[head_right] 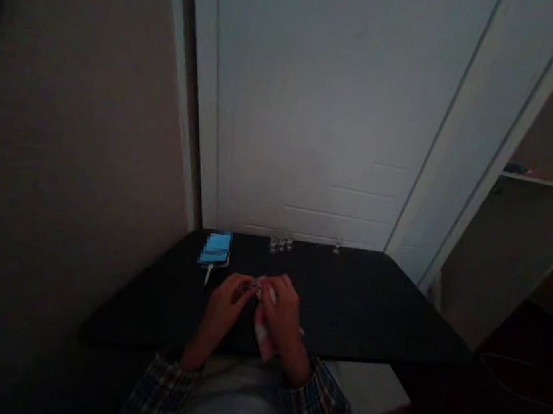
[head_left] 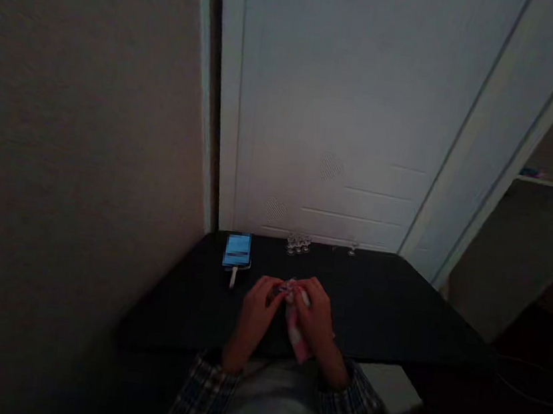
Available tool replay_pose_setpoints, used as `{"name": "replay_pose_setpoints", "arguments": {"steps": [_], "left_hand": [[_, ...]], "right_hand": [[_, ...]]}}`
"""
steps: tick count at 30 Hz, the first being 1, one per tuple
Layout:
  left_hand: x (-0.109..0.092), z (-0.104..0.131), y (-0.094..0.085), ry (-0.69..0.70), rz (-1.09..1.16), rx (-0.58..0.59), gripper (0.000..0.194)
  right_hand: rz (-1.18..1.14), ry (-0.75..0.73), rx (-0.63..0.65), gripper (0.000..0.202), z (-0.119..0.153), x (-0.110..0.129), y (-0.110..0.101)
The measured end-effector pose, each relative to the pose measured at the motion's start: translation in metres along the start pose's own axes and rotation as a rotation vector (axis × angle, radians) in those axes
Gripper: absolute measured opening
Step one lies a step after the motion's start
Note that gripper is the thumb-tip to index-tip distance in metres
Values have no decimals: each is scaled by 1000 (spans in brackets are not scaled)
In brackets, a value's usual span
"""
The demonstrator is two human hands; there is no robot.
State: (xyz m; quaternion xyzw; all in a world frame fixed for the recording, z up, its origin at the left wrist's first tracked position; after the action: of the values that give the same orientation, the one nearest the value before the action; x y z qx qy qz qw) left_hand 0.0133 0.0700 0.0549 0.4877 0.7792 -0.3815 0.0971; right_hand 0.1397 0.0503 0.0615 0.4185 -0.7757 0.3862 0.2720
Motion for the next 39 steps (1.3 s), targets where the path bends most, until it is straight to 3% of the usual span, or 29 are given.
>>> {"name": "replay_pose_setpoints", "arguments": {"steps": [39], "left_hand": [[-1,5,-3,-44,-97,20,15]], "right_hand": [[-5,1,30,17,-1,-3,4]]}}
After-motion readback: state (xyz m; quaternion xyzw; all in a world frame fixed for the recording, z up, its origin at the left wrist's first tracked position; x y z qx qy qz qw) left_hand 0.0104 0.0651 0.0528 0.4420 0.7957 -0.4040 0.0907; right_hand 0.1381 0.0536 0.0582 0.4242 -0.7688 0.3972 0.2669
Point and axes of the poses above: each hand's wrist, its own z-axis away from the middle knuckle, its own y-axis out of the palm, x = y × z, the point moved 9 cm from there along -z, towards the middle knuckle, and after that the axes turned 8 degrees about y, right-handed, at the moved point
